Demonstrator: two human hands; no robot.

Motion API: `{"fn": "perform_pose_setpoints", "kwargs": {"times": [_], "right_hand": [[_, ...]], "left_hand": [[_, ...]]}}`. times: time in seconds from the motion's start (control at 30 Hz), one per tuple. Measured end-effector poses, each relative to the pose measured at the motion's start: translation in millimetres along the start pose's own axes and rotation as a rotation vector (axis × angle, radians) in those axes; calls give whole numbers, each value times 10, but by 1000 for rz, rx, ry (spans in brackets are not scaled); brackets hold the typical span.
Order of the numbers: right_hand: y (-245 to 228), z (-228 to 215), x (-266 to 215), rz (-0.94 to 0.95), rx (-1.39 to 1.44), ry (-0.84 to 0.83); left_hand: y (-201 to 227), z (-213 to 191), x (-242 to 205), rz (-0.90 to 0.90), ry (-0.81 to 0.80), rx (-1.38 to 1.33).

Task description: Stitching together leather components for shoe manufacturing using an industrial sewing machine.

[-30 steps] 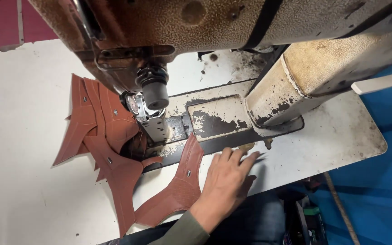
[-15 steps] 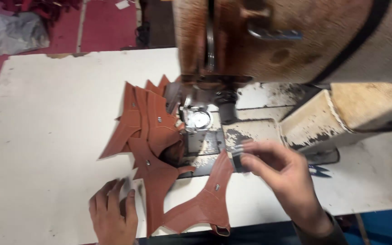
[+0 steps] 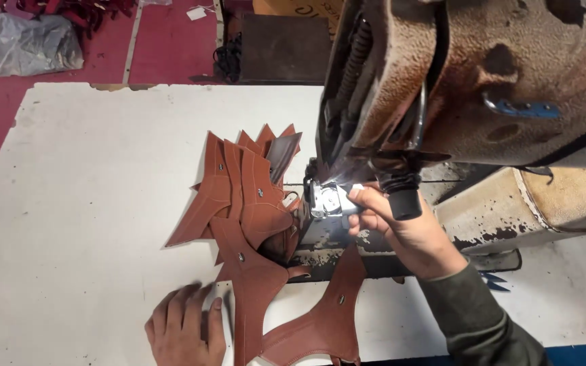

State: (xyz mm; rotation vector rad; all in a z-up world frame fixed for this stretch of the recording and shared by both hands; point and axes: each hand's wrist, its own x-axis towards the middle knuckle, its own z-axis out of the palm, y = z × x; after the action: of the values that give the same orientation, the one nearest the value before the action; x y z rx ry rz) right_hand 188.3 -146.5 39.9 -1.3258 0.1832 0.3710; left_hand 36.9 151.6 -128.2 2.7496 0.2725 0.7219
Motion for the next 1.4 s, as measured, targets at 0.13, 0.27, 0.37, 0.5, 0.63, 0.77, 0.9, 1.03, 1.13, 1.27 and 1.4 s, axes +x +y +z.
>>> {"fn": "perform_pose_setpoints", "kwargs": {"times": [0.13, 0.27, 0.37, 0.5, 0.63, 0.77, 0.9, 1.03, 1.13, 1.27, 1.4], "right_hand": [[110, 18, -46, -77, 42, 26], [197, 48, -37, -106, 88, 32], [178, 37, -23, -93, 8, 33], [101, 74, -34, -72, -13, 75], [48, -10, -8, -43, -38, 19], [-1, -63, 25, 8, -62, 10], [4, -39, 14, 16, -43, -11], [128, 83, -43, -58, -43, -16], [329, 81, -81, -143, -78, -34], [260, 100, -199, -116, -128, -119], [578, -34, -366, -196, -182, -43]], "left_hand": [[-15, 3, -17, -10, 57, -43], [0, -96, 18, 11, 12, -13], [21, -98, 32, 21, 37, -45], [18, -94, 31, 7, 27, -41], [21, -79, 4, 4, 23, -17], [53, -111, 29, 5, 36, -26], [29, -96, 32, 7, 42, -26], [39, -70, 16, 0, 47, -27], [65, -84, 15, -4, 38, -20], [88, -93, 25, 7, 53, -22], [144, -183, 46, 20, 15, -35]]}}
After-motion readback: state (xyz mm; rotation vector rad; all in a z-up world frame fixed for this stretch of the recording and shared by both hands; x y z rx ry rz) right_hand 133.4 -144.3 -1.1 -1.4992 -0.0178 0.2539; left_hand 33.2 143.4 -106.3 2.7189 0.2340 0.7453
